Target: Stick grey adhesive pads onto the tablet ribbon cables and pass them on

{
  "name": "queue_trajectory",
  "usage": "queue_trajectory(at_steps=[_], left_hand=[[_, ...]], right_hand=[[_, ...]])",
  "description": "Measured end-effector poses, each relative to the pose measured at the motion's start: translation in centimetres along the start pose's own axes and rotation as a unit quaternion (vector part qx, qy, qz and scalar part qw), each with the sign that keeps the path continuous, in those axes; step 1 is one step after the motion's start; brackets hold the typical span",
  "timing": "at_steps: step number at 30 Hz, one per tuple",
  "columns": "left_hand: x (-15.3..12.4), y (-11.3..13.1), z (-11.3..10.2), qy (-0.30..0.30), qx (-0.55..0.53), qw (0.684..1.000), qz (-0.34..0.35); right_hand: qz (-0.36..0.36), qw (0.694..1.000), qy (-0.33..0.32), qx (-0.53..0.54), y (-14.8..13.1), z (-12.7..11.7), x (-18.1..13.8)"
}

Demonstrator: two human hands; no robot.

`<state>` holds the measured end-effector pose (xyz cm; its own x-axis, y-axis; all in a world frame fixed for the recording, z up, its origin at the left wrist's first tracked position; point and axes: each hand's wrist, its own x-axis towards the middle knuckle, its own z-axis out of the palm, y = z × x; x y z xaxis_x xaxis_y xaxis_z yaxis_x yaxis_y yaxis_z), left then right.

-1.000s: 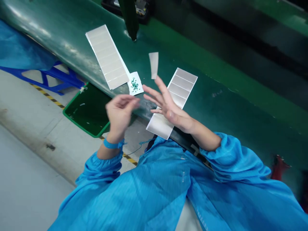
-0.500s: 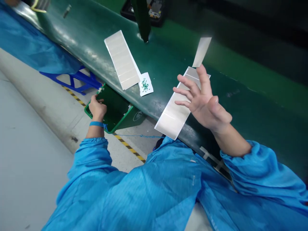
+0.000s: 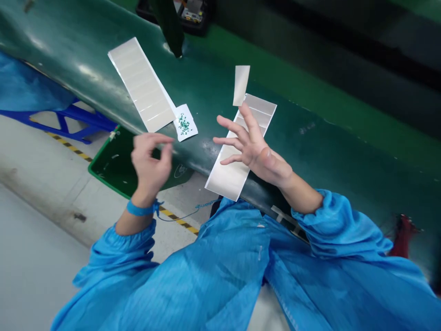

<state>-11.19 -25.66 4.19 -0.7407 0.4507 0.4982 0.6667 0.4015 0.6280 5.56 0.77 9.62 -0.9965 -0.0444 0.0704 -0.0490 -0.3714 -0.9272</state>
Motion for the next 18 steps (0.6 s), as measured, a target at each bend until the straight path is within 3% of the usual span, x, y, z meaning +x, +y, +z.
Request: queue_trajectory(at_steps=[3, 5, 7, 10, 13, 16, 18], left_hand=[[0.3, 6.2, 2.6, -0.17, -0.167, 0.97, -0.042], [1.5, 7.9, 3.6, -0.225, -0.205, 0.951, -0.058], [4.0, 7.1, 4.1, -0.19, -0.188, 0.961, -0.065], [9.5, 3.4, 4.8, -0.117, -0.148, 0.979, -0.082], [14.4, 0.6, 6.1, -0.15, -0.105, 0.981, -0.069], [17.1, 0.2, 8.6, -0.192, -0.043, 0.98, 0.032], [19.0, 0.6, 11.2, -0.203, 0.014, 0.974, 0.095]], right_hand=[[0.004, 1.0, -0.001, -0.011, 0.4, 0.7, 0.1], [0.002, 0.999, 0.014, -0.029, 0.5, 0.5, 0.0], [-0.012, 0.998, 0.046, -0.051, 0.7, -0.6, 0.1], [-0.058, 0.985, 0.132, -0.099, 1.3, -3.7, 0.7], [-0.091, 0.951, 0.236, -0.179, 2.8, -7.8, 1.3], [-0.113, 0.911, 0.318, -0.238, 4.6, -11.0, 1.7], [-0.131, 0.897, 0.335, -0.256, 5.5, -12.0, 1.8]])
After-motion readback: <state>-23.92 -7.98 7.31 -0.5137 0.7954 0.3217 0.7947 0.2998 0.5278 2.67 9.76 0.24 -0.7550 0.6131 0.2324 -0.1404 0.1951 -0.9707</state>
